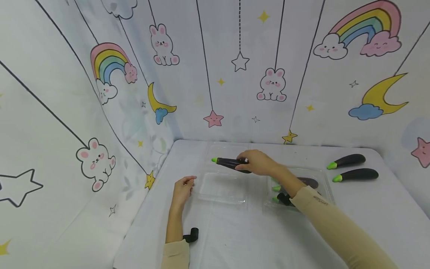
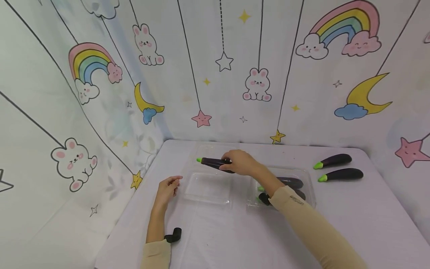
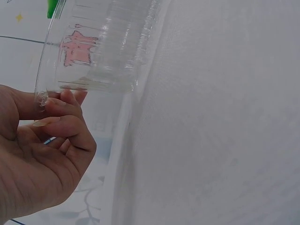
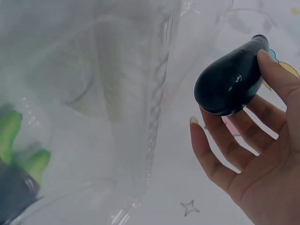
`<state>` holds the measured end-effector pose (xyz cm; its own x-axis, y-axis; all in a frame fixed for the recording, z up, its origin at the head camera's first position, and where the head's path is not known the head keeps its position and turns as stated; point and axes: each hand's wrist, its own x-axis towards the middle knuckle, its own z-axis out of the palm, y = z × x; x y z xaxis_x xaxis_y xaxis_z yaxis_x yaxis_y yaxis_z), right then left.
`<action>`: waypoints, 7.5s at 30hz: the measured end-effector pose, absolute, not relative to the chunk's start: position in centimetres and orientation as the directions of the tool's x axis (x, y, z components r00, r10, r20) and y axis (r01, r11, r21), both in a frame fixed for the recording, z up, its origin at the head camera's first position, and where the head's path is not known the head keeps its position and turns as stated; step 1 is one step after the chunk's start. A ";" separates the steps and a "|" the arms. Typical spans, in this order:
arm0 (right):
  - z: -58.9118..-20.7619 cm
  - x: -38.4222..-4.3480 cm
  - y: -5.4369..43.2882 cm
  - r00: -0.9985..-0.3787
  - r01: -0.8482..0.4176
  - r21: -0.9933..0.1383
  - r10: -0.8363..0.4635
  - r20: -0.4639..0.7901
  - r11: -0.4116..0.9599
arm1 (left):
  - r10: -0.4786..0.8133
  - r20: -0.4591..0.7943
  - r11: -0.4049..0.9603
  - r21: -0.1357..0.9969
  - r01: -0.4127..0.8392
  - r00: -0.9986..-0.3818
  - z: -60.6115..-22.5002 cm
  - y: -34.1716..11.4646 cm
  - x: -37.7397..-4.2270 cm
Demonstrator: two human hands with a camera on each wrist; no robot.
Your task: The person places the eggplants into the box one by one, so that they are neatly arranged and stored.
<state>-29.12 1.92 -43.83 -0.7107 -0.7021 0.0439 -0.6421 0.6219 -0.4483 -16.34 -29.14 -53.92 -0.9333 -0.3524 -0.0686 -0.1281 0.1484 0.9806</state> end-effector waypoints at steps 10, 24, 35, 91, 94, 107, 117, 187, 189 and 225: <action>-44.3 -29.4 -0.4 -0.703 -0.631 -0.424 -0.710 -0.040 0.650 | -0.351 -0.063 0.151 0.981 -0.123 -0.934 -53.9 -29.0 -16.3; -44.4 -29.3 -3.1 -0.683 -0.647 -0.334 -0.715 -0.146 0.686 | -0.343 -0.059 0.158 0.980 -0.120 -0.938 -54.2 -29.1 -16.4; -44.1 -29.3 -5.1 -0.676 -0.655 -0.272 -0.707 -0.207 0.705 | -0.354 -0.059 0.164 0.979 -0.124 -0.933 -54.1 -29.1 -16.3; -45.4 -28.6 -6.2 -0.704 -0.696 0.256 -0.708 -0.060 0.671 | -0.334 -0.040 0.177 0.979 -0.104 -0.942 -53.9 -28.9 -16.1; -44.9 -28.7 -5.6 -0.701 -0.703 0.217 -0.711 -0.052 0.677 | -0.333 -0.041 0.171 0.980 -0.104 -0.942 -53.9 -28.9 -16.1; -42.4 -29.3 -1.3 -0.724 -0.689 0.050 -0.690 -0.012 0.723 | -0.333 -0.059 0.173 0.977 -0.122 -0.941 -53.9 -29.0 -16.0; -40.4 -29.1 1.9 -0.759 -0.651 -0.023 -0.650 0.039 0.759 | -0.332 -0.063 0.171 0.977 -0.126 -0.941 -54.1 -29.2 -15.9; -41.0 -28.5 24.0 -0.904 -0.428 -0.247 -0.408 0.128 0.870 | -0.329 -0.041 0.159 0.982 -0.098 -0.943 -54.1 -29.1 -16.0; -41.4 -28.6 24.7 -0.908 -0.418 -0.242 -0.397 0.130 0.876 | -0.320 -0.052 0.153 0.983 -0.106 -0.946 -54.1 -29.1 -16.1; -49.3 -30.9 37.4 -0.928 -0.373 -0.232 -0.362 0.087 0.898 | -0.335 -0.029 0.169 0.982 -0.090 -0.942 -54.1 -29.2 -15.9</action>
